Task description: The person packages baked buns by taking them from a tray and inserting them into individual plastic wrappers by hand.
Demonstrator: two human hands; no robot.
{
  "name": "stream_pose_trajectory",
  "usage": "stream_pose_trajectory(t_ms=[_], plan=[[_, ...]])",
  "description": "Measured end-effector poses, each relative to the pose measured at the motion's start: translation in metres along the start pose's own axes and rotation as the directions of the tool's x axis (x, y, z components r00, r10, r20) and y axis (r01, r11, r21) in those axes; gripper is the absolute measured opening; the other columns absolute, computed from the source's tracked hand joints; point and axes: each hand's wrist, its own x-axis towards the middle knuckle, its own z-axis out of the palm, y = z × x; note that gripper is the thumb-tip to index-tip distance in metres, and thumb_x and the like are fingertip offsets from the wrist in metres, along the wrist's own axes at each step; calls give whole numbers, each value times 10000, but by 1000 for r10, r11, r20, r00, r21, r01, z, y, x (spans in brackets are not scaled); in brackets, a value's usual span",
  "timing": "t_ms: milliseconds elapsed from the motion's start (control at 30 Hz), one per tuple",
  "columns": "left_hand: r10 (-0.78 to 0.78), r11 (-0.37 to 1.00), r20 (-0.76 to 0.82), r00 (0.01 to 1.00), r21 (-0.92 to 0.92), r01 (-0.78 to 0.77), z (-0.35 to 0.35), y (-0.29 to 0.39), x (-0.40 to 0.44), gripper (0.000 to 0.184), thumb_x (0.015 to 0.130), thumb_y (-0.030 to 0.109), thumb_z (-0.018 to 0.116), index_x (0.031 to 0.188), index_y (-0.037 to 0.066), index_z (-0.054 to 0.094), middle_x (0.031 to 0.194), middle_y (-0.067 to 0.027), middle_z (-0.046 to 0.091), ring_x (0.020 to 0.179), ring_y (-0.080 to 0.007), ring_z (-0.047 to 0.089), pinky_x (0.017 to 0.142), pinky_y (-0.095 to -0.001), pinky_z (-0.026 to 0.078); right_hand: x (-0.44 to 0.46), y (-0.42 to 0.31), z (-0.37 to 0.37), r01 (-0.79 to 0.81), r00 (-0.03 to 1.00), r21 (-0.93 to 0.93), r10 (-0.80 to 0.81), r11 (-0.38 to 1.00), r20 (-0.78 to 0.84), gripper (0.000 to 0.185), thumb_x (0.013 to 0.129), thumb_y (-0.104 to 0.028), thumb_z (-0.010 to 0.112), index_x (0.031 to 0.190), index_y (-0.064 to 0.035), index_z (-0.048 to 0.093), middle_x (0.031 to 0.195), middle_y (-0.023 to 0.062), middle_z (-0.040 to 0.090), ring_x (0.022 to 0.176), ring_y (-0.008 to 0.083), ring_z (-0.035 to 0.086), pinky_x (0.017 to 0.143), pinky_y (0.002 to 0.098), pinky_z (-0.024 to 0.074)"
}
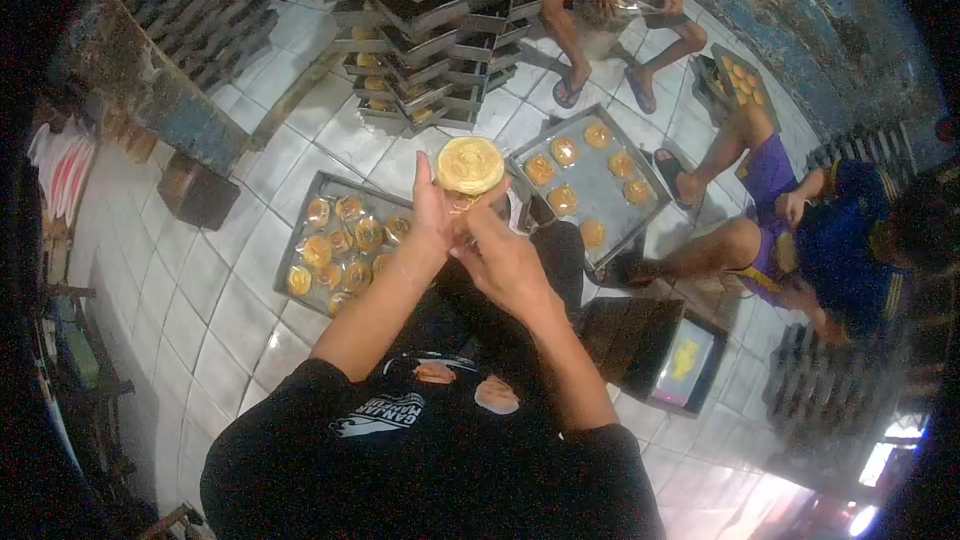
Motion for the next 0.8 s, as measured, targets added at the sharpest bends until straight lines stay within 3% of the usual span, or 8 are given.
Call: stream_pose_trajectory(t_ms=[167,267,367,400,433,633,700,800], plan=[[-46,996,-42,998,78,49,-18,-1,15,757,1050,639,372,1444,6,499,1440,-220,559,1302,-411,564,1082,-601,493,3,7,12,128,986,4,-128,992,105,227,895,-39,741,889,-14,515,971,118,632,769,261,646,660,386,513],[24,991,-71,997,131,-14,-18,16,15,650,1071,577,389,1410,42,540,1413,-192,592,1296,-373,578,1083,-576,497,-29,-6,-4,-318,691,817,-472,482,547,218,919,-88,752,819,-52,562,901,24,607,838,146,590,713,320,481],[129,988,-175,976,103,-112,-4,37,-12,584,1081,547,392,1384,79,565,1400,-170,608,1296,-331,588,1098,-543,482,-38,0,-5,-308,918,726,-9,615,397,215,859,-96,819,929,-44,623,945,53,647,888,154,618,763,309,498],[20,998,-53,998,67,-16,-7,33,-27,575,1081,542,403,1380,79,567,1397,-165,611,1292,-328,589,1100,-542,475,-26,4,-4,-309,949,452,301,837,91,292,823,-98,843,1012,-26,632,983,103,662,924,235,651,798,360,528],[-86,996,69,994,43,83,-10,27,-45,566,1080,537,414,1377,80,569,1393,-160,614,1289,-326,590,1103,-541,468,-19,13,0,-7,931,-226,-76,974,-357,376,800,-105,847,1102,-26,639,1037,143,667,963,319,667,835,410,547],[268,613,24,963,767,-190,-31,18,-43,505,1105,403,448,1433,32,548,1378,-128,636,1260,-223,611,1066,-356,490,-14,18,-1,179,938,-288,-251,941,-237,325,844,-128,812,1126,-41,677,1061,138,698,982,315,694,844,384,562],[-46,694,149,988,716,-76,-38,25,-32,423,1095,312,497,1372,8,596,1303,-112,675,1220,-214,630,1034,-338,504,-1,42,-1,-321,914,108,338,941,-226,239,930,-172,735,1105,-18,686,1002,157,726,900,278,714,820,361,560],[181,418,271,945,849,-324,-35,22,-31,274,1073,188,551,1198,-5,700,1159,-98,716,1089,-174,650,978,-316,508,9,53,1,-256,920,167,293,952,-260,216,982,-202,673,1046,2,700,953,186,729,833,250,716,768,355,546]])
